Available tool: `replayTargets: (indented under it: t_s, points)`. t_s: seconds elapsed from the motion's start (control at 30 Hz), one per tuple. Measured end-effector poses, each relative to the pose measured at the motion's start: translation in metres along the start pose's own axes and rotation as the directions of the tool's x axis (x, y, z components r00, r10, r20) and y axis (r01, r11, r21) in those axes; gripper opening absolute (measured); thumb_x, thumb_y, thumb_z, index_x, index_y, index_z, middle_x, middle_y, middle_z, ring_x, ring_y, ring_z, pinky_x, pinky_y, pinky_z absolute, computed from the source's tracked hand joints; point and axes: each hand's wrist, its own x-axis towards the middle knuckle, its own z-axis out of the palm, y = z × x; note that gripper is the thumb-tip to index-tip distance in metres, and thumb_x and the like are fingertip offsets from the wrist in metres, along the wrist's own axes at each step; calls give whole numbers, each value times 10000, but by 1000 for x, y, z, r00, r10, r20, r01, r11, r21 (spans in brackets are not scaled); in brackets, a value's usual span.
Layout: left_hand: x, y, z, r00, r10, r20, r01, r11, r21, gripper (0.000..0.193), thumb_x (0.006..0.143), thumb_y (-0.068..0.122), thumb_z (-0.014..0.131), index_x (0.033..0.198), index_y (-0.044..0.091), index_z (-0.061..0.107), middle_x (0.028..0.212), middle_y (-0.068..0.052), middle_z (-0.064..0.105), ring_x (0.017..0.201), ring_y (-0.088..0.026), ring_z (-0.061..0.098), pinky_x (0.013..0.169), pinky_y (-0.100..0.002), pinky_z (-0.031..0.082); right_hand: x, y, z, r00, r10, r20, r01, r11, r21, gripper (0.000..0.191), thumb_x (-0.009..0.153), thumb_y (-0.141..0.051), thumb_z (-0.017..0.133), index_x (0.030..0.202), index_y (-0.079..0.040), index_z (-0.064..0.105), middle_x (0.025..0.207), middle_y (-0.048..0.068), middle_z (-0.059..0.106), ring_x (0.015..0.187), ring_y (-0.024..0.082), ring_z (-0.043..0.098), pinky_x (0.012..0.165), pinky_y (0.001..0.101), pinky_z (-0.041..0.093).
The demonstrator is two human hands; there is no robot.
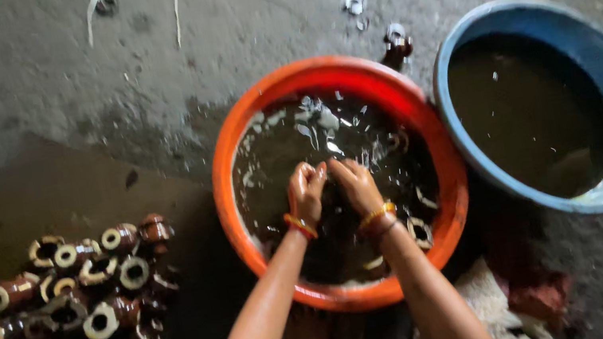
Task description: The person washes small brown ceramic parts by hand in a red basin filled with water. They pick up each part, rub it between their hands, rinse it, and place it on a cardboard sheet to the left. The process is repeated for multiple parts.
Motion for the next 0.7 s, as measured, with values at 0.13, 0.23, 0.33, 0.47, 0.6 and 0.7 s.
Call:
replayTargets:
  t_s: [0.13, 0.23, 0.33, 0.47, 0.6, 0.7]
  points:
    - [-8, 13, 6, 999, 43, -25, -40, 993, 111, 275, 1003, 340, 637, 876, 106, 567, 738, 41, 527, 727, -49, 465, 646, -236, 423, -2, 14, 12, 886, 446, -125, -327, 794, 513, 259, 1101, -156, 660, 965, 59, 709, 916, 166, 657, 808, 209, 548, 740, 350, 475]
    - [-7, 12, 8, 997, 12, 82, -8, 999, -51, 191, 961, 302, 666, 1009, 122, 621, 878, 59, 613, 845, -43, 555, 768, -219, 470, -11, 8, 11, 908, -308, -286, 212, 923, -321, 219, 1103, -154, 494, 1157, -30, 667, 1069, 125, 690, 968, 195, 678, 856, 309, 525]
    - [-2, 6, 7, 899, -348, 268, 418, 863, -283, 164, 903, 200, 754, 1016, 90, 710, 906, 35, 656, 860, -70, 576, 773, -247, 465, -22, -15, -4, 897, 324, -299, -227, 921, 317, 192, 1050, -183, 572, 1001, -32, 680, 853, 64, 687, 797, 122, 576, 725, 309, 495]
    - [0, 14, 6, 980, -80, 184, 121, 967, -223, 196, 895, 148, 814, 983, 73, 655, 922, 3, 664, 868, -91, 606, 796, -272, 508, -35, -40, -24, 910, 193, -366, -159, 980, 123, 170, 1053, -197, 610, 1026, -34, 654, 854, 79, 666, 778, 143, 583, 734, 316, 507]
    - [4, 71, 5, 965, 177, 196, -239, 901, 363, 392, 771, 221, 875, 1019, 58, 619, 919, -77, 695, 876, -193, 680, 803, -344, 545, -38, -49, -27, 898, 259, -355, -243, 966, 89, 208, 1038, -267, 644, 1070, -63, 669, 861, 115, 720, 720, 203, 662, 704, 341, 530]
    - [11, 131, 15, 925, 269, 270, -378, 739, 558, 458, 711, 180, 900, 1039, 61, 604, 991, -149, 671, 917, -314, 686, 800, -412, 544, -36, -50, -30, 938, 244, -244, -260, 965, -33, 247, 984, -322, 690, 1067, -91, 670, 827, 170, 723, 732, 327, 719, 647, 397, 536]
